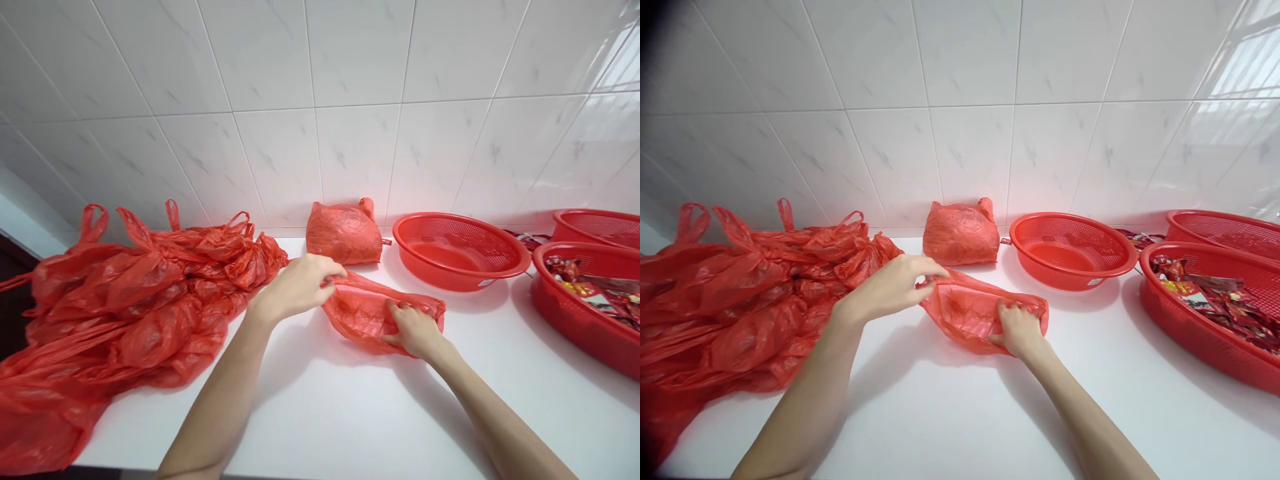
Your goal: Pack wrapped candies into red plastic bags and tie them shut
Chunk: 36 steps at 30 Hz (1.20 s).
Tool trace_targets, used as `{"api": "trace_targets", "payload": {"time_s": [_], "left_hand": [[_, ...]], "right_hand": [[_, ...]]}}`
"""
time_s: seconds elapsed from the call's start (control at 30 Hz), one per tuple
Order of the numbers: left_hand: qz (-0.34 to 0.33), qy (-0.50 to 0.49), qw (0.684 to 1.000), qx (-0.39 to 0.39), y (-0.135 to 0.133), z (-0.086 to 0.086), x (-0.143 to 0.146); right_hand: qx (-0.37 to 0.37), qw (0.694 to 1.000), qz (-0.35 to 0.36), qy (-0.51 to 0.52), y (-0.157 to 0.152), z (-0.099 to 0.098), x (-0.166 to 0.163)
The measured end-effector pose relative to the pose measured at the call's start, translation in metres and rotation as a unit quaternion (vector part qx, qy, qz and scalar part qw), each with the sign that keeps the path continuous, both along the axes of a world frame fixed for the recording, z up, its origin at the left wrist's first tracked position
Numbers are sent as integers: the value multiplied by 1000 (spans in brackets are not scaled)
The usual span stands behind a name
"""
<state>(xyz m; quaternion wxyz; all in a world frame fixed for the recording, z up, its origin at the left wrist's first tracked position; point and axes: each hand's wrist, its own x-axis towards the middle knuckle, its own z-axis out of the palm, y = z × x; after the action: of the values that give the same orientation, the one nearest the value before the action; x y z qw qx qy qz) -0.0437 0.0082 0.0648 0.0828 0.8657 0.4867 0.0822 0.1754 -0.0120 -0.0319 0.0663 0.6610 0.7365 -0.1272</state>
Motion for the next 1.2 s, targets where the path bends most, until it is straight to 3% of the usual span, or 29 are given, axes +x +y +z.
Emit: {"api": "trace_targets", "payload": {"time_s": [0.17,0.3,0.43,0.77,0.93,1.07,1.2], "left_hand": [[-116,57,991,-45,-1,-28,36],[-46,157,981,-108,18,-58,42],[-6,193,969,-155,36,-73,34],[20,208,961,-178,40,-78,30],[10,204,966,-156,37,-77,30],[-35,158,982,-101,26,-66,36],[-129,61,990,-14,4,-63,56]], "right_hand": [[10,1000,3,9,1,-10,2],[26,999,20,30,2,-13,8],[24,993,28,109,5,-9,22],[29,961,57,268,10,6,67],[98,880,67,461,20,8,77],[185,831,24,524,27,7,78],[266,830,-1,490,30,2,77]]}}
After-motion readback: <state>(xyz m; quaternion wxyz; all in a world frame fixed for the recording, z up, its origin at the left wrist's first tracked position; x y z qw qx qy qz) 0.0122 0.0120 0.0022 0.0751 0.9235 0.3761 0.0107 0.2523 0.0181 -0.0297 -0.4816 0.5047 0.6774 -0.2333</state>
